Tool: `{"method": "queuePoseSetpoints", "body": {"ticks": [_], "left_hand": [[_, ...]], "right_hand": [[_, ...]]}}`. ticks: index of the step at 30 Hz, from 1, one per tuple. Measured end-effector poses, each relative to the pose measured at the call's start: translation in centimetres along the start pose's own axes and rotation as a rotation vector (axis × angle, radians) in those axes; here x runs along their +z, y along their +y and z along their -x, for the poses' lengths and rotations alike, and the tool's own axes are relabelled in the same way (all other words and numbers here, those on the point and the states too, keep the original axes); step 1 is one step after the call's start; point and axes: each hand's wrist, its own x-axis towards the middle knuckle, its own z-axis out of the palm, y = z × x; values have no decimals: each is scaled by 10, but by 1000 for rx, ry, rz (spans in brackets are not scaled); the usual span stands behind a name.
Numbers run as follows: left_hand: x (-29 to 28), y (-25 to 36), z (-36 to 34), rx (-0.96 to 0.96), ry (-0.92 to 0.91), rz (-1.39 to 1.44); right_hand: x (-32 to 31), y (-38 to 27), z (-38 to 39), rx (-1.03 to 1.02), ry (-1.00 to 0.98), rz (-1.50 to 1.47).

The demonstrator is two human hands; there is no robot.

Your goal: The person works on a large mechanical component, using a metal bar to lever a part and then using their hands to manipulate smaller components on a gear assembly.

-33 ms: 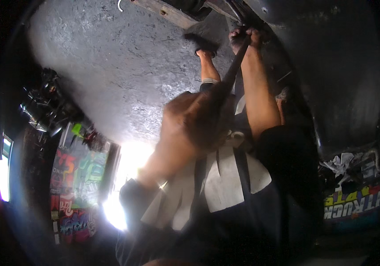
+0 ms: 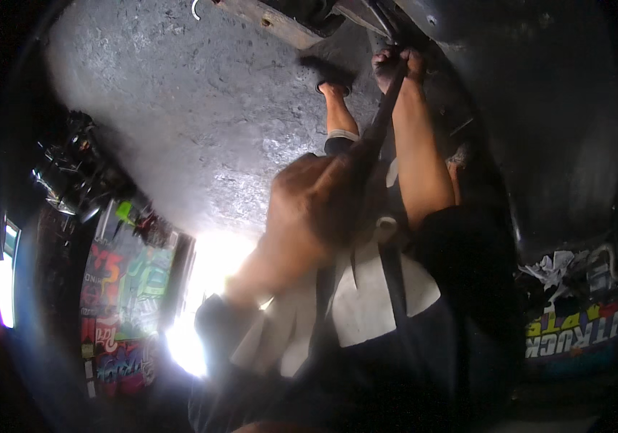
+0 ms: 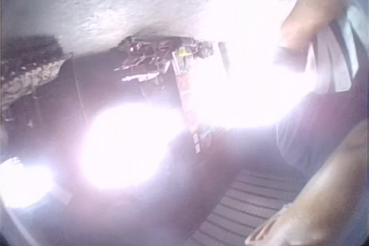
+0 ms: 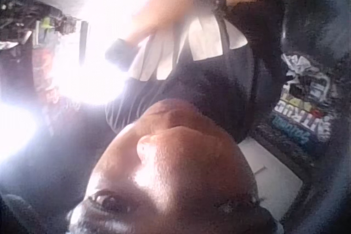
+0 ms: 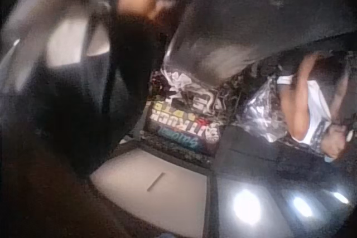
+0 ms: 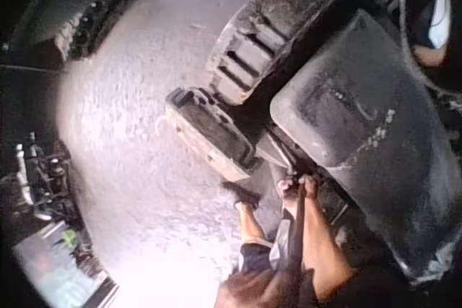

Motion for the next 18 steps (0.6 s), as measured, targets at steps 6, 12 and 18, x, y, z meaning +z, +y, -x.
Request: {"method": "queuePoseSetpoints", "body": {"ticks": [6,12,18], "left_hand": [[-7,1,-8,99,197,-15],[-20,-13,6,-48,119,60],[1,-24,23,32,145,60]], "right_hand": [[1,-10,5,5,-165,-22],[2,-18,6,12,-234,-13],[14,-19,13,14,-153,39]]}}
